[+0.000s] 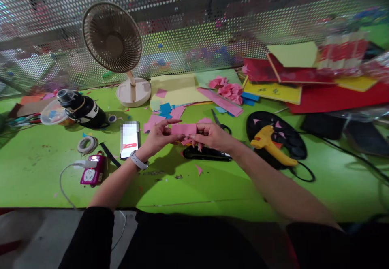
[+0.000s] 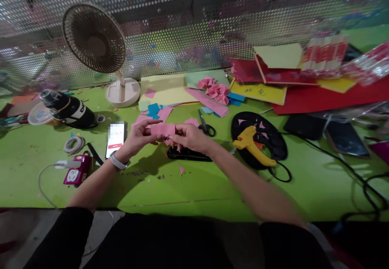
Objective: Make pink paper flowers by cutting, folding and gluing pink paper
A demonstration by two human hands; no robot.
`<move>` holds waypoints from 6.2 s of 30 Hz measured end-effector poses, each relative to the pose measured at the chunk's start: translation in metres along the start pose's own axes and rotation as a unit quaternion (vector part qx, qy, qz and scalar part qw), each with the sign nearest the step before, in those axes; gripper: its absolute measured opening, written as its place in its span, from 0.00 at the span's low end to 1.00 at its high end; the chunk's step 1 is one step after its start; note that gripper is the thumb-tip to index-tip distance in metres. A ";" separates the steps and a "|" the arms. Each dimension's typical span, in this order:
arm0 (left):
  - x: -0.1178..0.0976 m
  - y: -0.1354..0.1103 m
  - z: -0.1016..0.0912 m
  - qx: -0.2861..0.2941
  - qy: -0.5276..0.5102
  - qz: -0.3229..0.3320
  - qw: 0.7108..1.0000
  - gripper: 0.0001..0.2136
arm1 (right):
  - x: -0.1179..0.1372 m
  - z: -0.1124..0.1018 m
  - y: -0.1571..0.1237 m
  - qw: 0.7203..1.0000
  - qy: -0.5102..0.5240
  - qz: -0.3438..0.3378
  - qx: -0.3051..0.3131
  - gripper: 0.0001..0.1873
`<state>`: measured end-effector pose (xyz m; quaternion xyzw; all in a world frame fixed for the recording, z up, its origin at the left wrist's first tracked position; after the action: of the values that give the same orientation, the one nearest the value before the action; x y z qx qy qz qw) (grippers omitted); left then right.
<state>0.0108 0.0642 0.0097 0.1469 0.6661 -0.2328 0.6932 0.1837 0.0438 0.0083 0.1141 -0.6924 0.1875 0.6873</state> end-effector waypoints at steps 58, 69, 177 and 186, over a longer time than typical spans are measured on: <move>-0.006 -0.005 0.002 0.018 -0.116 -0.097 0.988 0.19 | 0.034 0.002 -0.032 0.876 -0.296 -0.361 -0.123 0.17; 0.002 -0.004 0.009 -0.004 -0.018 0.013 1.000 0.20 | 0.039 0.021 -0.038 0.801 -0.362 -0.456 -0.138 0.14; 0.013 -0.001 0.007 -0.032 -0.040 -0.055 0.997 0.17 | -0.027 -0.099 -0.007 0.720 -0.627 0.281 -0.099 0.20; 0.014 -0.001 0.005 -0.053 -0.110 -0.063 0.991 0.15 | -0.012 -0.113 -0.021 0.809 -0.520 0.244 -0.123 0.14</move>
<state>0.0145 0.0588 -0.0033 0.0415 0.6052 -0.2550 0.7530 0.2959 0.0706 -0.0027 -0.0637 -0.9687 0.1750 0.1644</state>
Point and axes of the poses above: each hand's wrist, its own y-axis towards the middle knuckle, its own z-axis out of the palm, x = y × z, the point moved 5 cm from there along y, towards the middle knuckle, and after that the axes turned 2 degrees about y, right-handed, at the moved point
